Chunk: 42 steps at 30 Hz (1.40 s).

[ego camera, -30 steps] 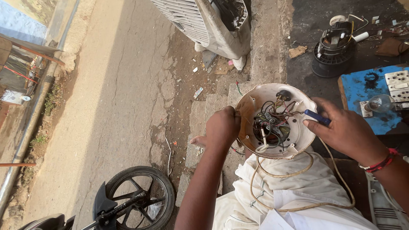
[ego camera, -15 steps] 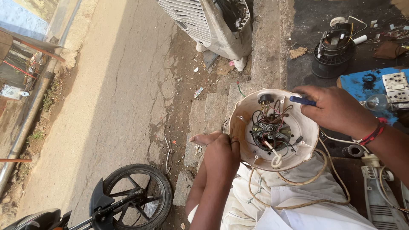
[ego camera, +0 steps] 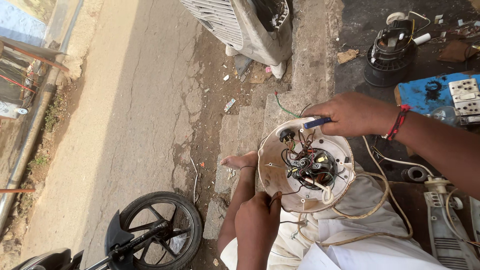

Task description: The person sits on the ground repairing a mixer grinder, using a screwdriver to work on the motor and wiring inside the plastic housing resting in their lap. They reposition the housing, manipulate the internal wires and motor assembly, and press the housing back together around the motor.

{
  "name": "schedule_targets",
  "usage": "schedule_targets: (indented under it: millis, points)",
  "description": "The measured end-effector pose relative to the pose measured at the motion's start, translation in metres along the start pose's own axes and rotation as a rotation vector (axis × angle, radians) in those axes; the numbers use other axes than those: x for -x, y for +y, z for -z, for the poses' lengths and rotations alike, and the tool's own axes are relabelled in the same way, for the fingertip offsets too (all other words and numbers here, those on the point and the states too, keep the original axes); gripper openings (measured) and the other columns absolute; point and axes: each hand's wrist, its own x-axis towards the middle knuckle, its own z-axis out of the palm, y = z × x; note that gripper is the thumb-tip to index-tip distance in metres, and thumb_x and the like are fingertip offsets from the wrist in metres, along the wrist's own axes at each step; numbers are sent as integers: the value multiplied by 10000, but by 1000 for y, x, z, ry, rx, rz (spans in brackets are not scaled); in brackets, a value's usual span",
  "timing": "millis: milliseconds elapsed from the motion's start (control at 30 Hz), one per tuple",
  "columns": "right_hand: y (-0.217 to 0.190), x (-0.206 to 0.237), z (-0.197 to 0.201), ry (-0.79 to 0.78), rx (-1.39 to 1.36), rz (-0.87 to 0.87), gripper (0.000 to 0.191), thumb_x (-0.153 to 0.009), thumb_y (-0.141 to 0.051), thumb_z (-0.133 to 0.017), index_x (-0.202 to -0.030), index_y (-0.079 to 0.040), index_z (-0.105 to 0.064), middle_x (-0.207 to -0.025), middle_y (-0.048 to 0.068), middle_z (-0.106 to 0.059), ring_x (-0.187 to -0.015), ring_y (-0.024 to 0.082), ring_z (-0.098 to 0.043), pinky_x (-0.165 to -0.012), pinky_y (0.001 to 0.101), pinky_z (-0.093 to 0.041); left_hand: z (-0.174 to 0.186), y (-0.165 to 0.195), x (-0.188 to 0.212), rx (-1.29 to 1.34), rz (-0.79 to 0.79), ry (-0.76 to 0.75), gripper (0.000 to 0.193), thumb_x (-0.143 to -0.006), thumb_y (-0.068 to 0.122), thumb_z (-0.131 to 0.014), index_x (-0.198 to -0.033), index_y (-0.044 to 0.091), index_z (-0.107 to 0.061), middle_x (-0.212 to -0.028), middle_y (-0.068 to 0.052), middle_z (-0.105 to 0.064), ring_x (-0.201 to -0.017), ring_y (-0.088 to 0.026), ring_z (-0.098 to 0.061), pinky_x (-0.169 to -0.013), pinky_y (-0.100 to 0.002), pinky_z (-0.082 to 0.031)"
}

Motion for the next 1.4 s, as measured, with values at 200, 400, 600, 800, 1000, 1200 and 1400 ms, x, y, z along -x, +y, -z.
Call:
schedule_targets:
  millis: [200, 400, 600, 800, 1000, 1200, 1400]
  points:
    - [-6, 8, 1, -31, 42, -95, 595, -788, -284, -718, -1378, -300, -643, -875, 139, -754, -796, 351, -735, -741, 484, -575, 8, -2, 16, 478, 42, -156, 196, -898, 191, -759, -930, -2, -739, -595, -76, -677, -520, -172, -585, -488, -364, -469]
    - [-12, 21, 6, 26, -30, -19, 573, -769, -276, -720, -1338, -266, -660, -847, 151, -747, -697, 368, -717, -653, 493, -556, -6, -6, 8, 1366, 65, -276, 445, -975, 76, -676, -1406, 2, -597, -731, -72, -665, -593, -119, -615, -513, -280, -508]
    - [-2, 26, 5, -24, -6, -110, 587, -796, -318, -742, -1373, -285, -638, -664, 169, -696, -540, 334, -689, -540, 461, -529, -13, -6, 13, 1625, 68, -464, 325, -994, 3, -548, -1301, -86, -602, -1048, -145, -700, -967, -250, -761, -927, -388, -637]
    - [7, 26, 2, -74, 88, -153, 584, -835, -366, -759, -1401, -292, -633, -604, 157, -662, -505, 309, -664, -523, 438, -510, -10, 20, 22, 1048, -219, -92, 358, -909, -131, -563, -1252, -55, -627, -1089, -134, -683, -1043, -200, -747, -893, -350, -608]
    - [1, 29, 7, -30, 17, -74, 532, -846, -339, -750, -1357, -225, -653, -667, 169, -684, -532, 327, -668, -524, 444, -509, 3, 36, 32, 319, -564, 293, 234, -931, 57, -738, -1156, 21, -680, -990, -118, -706, -883, -288, -687, -776, -388, -522]
    - [11, 53, 6, 189, -169, 151, 481, -954, -307, -710, -1353, -48, -635, -883, 152, -732, -725, 241, -715, -630, 369, -543, -26, 34, 24, 281, -717, 272, 231, -967, 103, -683, -1173, 3, -654, -939, -106, -683, -793, -282, -633, -731, -438, -490]
    - [42, 130, 2, 285, -637, -305, 336, -1074, -311, -595, -1275, -42, -617, -922, 35, -679, -780, 103, -640, -688, 294, -538, -49, 30, 22, 345, -786, 325, 219, -953, 117, -655, -1125, -17, -640, -854, -118, -695, -696, -252, -618, -655, -397, -430]
